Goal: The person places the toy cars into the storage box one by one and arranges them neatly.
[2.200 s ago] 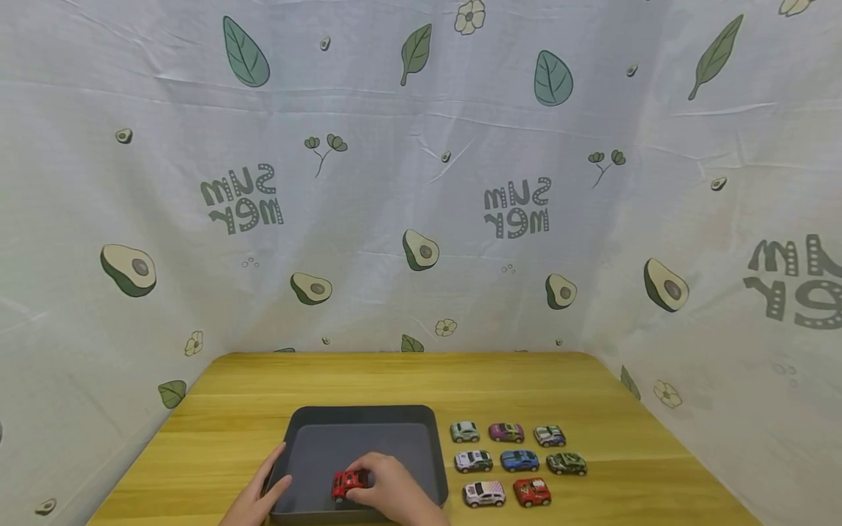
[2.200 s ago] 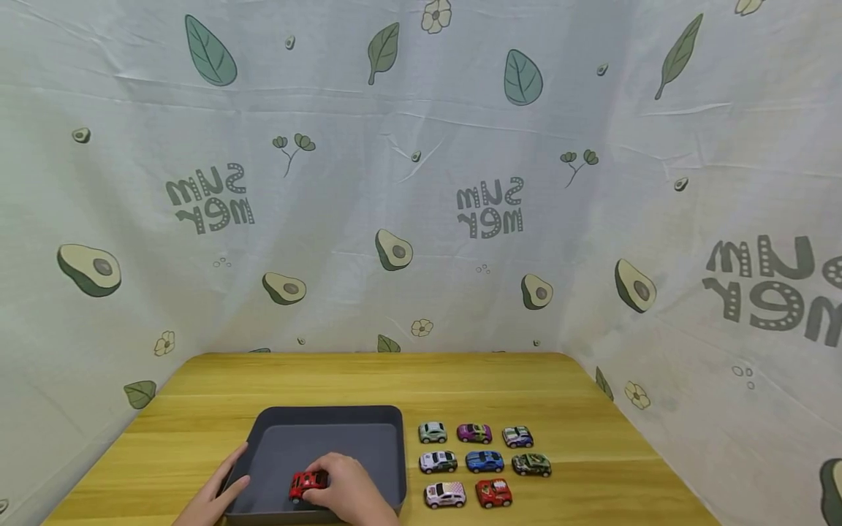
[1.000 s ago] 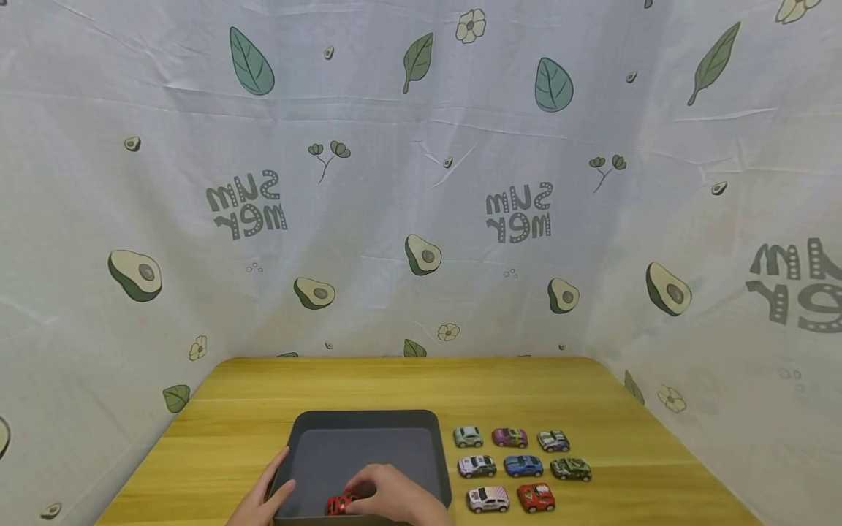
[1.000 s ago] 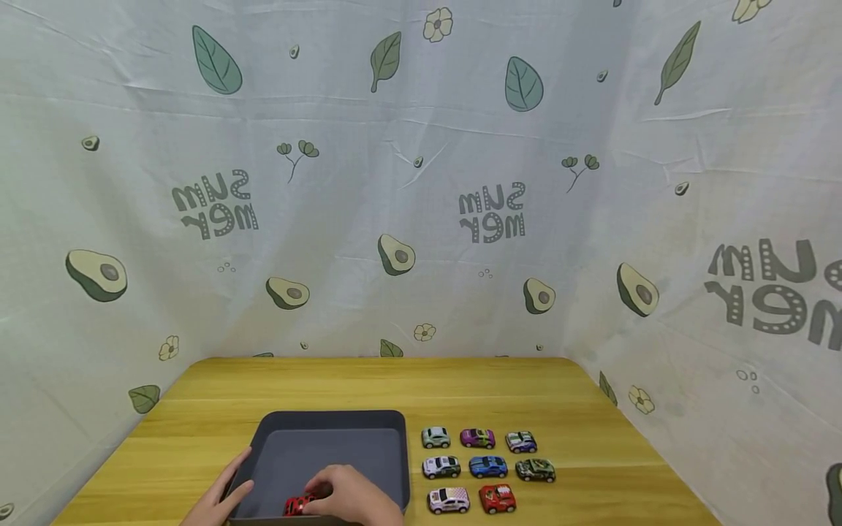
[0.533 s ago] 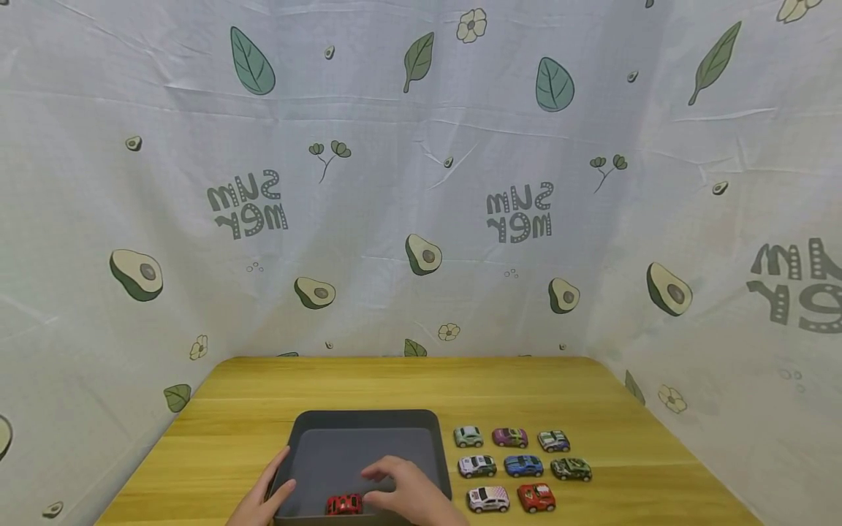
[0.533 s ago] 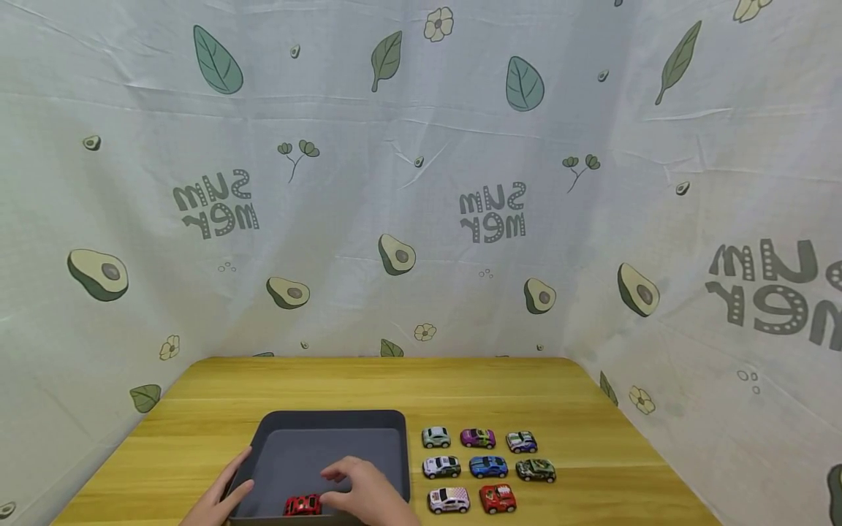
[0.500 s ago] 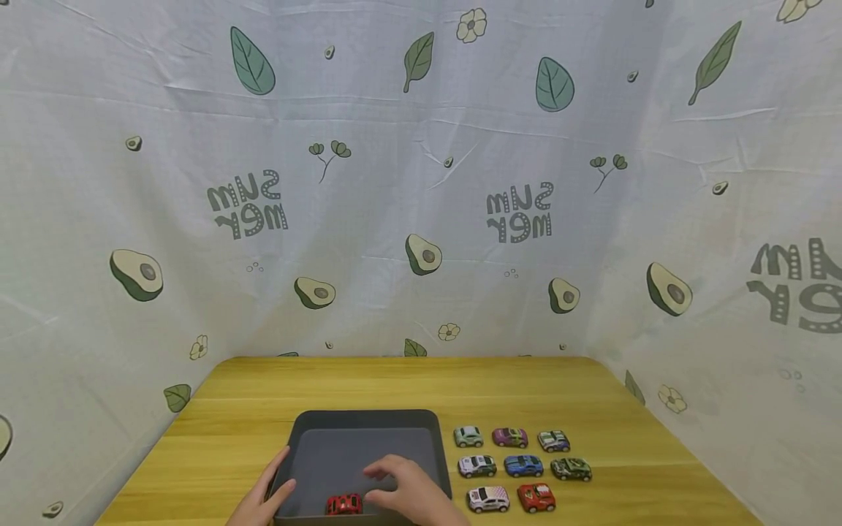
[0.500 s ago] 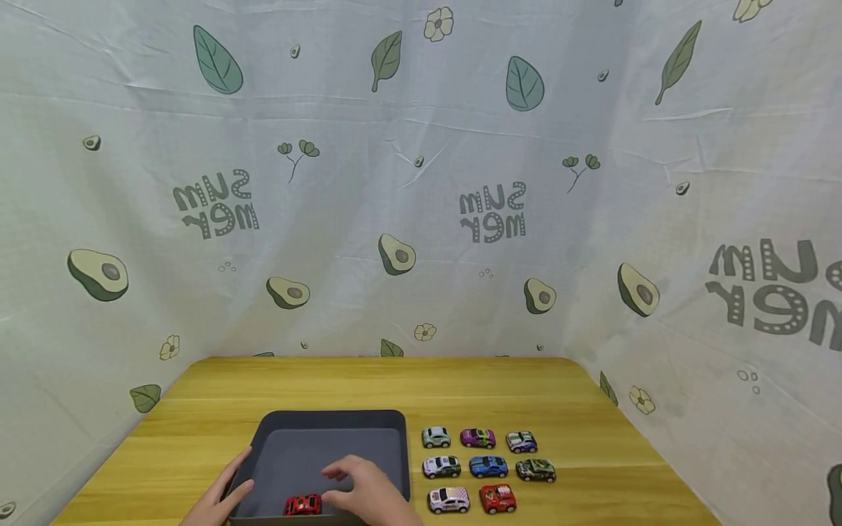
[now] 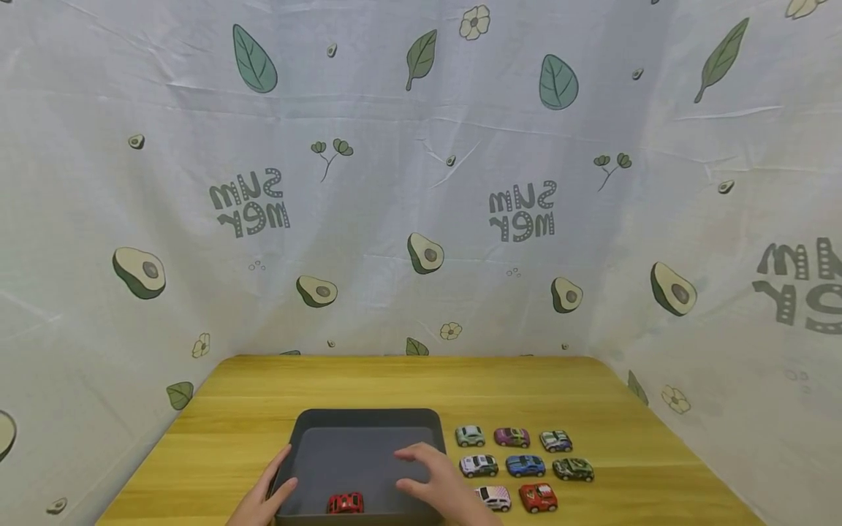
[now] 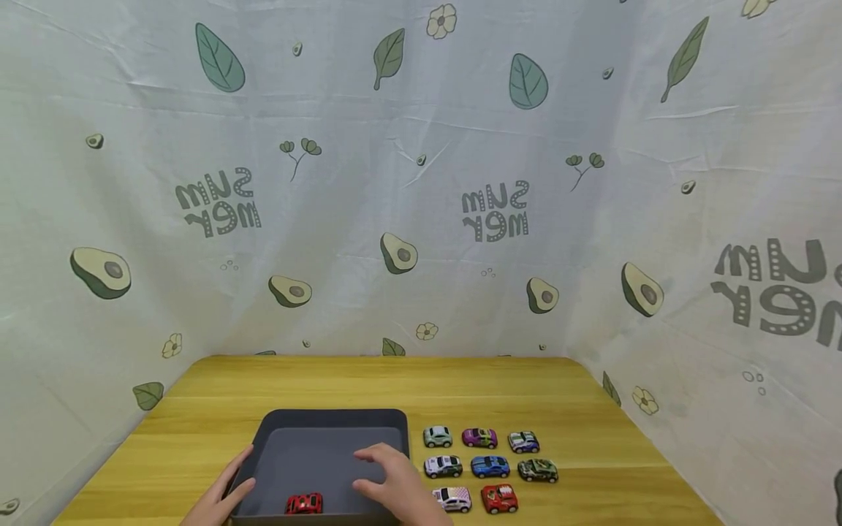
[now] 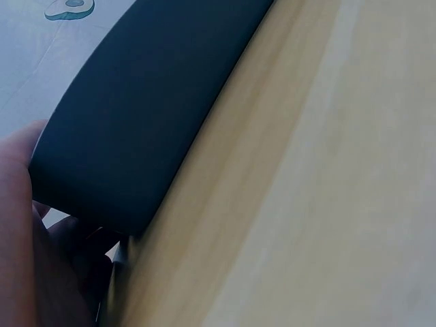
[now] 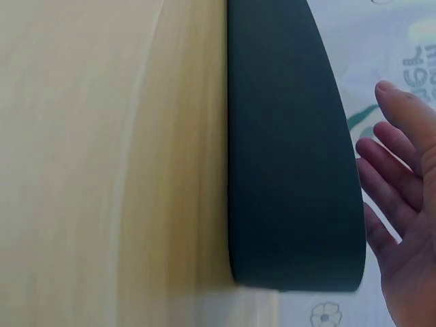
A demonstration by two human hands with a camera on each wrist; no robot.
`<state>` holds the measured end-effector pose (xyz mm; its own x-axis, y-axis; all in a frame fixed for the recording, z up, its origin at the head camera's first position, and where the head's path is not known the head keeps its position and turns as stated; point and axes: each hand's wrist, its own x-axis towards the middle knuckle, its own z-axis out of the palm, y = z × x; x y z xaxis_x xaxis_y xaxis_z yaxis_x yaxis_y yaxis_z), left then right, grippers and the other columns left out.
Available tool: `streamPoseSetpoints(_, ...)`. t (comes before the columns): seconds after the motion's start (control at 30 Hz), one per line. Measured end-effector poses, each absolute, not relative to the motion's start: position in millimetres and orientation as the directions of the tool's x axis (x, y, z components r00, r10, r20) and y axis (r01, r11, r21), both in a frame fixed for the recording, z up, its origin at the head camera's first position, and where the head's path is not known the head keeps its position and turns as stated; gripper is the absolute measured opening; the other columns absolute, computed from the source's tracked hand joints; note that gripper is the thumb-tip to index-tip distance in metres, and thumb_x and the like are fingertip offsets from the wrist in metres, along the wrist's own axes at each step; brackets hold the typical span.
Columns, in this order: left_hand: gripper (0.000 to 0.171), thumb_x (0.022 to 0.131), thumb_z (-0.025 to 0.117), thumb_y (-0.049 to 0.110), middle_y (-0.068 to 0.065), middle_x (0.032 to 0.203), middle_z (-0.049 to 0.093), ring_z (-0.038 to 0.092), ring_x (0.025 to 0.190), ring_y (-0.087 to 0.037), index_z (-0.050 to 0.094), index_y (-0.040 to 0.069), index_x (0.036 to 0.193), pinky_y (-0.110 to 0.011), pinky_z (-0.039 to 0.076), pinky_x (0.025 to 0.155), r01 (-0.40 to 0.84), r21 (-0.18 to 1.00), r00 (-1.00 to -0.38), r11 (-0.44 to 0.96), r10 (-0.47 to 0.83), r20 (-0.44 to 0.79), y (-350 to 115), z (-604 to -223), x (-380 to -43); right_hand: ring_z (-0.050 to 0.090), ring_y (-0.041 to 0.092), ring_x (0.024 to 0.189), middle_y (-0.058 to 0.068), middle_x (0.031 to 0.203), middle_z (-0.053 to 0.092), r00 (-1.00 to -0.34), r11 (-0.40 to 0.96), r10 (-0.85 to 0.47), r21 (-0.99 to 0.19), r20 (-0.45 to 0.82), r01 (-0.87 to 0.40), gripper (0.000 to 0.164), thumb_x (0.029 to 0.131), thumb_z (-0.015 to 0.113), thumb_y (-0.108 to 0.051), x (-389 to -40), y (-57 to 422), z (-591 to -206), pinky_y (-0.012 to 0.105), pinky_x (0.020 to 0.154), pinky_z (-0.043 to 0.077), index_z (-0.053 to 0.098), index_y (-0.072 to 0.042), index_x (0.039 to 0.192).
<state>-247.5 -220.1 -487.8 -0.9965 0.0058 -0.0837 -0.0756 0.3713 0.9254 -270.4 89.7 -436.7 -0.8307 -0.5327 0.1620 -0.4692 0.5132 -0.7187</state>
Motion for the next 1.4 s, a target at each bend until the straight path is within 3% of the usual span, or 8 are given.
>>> streamPoseSetpoints(0.4, 0.072, 0.091, 0.048, 0.041, -0.03, 0.148, 0.012, 0.014, 0.132, -0.053, 0.015, 0.007, 0.146, -0.065, 0.036, 0.093, -0.085, 0.909, -0.996, 0.409, 0.003, -0.094, -220, -487, -248, 0.052, 0.035, 0.114, 0.008, 0.119, 0.059, -0.856, 0.564, -0.44, -0.658, 0.272, -0.499, 0.044, 0.084, 0.063, -0.031, -269, 124, -430, 0.051, 0.091, 0.048, 0.057, -0.006, 0.121)
streamPoseSetpoints(0.7, 0.073, 0.091, 0.048, 0.041, -0.031, 0.147, 0.012, 0.014, 0.131, -0.053, 0.015, 0.005, 0.146, -0.065, 0.036, 0.093, -0.073, 0.911, -0.997, 0.405, 0.006, -0.083, -219, -483, -245, 0.047, 0.042, 0.117, 0.016, 0.125, 0.054, -0.906, 0.567, -0.364, -0.719, 0.217, -0.401, 0.048, 0.083, 0.065, -0.03, -268, 155, -426, 0.054, 0.09, 0.048, 0.055, -0.007, 0.124)
streamPoseSetpoints(1.17, 0.072, 0.092, 0.048, 0.039, -0.03, 0.147, 0.011, 0.012, 0.132, -0.053, 0.016, 0.005, 0.146, -0.067, 0.034, 0.094, -0.064, 0.915, -0.997, 0.398, 0.008, -0.073, -220, -485, -246, 0.048, 0.042, 0.114, 0.016, 0.122, 0.057, -0.933, 0.635, -0.242, -0.683, 0.267, -0.361, 0.048, 0.08, 0.067, -0.023, -267, 213, -429, 0.053, 0.09, 0.048, 0.055, -0.004, 0.122)
streamPoseSetpoints(1.4, 0.072, 0.092, 0.047, 0.039, -0.03, 0.148, 0.011, 0.01, 0.132, -0.053, 0.015, 0.004, 0.146, -0.069, 0.031, 0.095, -0.059, 0.91, -0.997, 0.41, 0.018, -0.072, -219, -483, -246, 0.053, 0.037, 0.11, 0.015, 0.12, 0.058, -0.968, 0.719, -0.108, -0.654, 0.227, -0.234, 0.046, 0.078, 0.069, -0.022, -267, 242, -431, 0.05, 0.088, 0.05, 0.058, -0.006, 0.119)
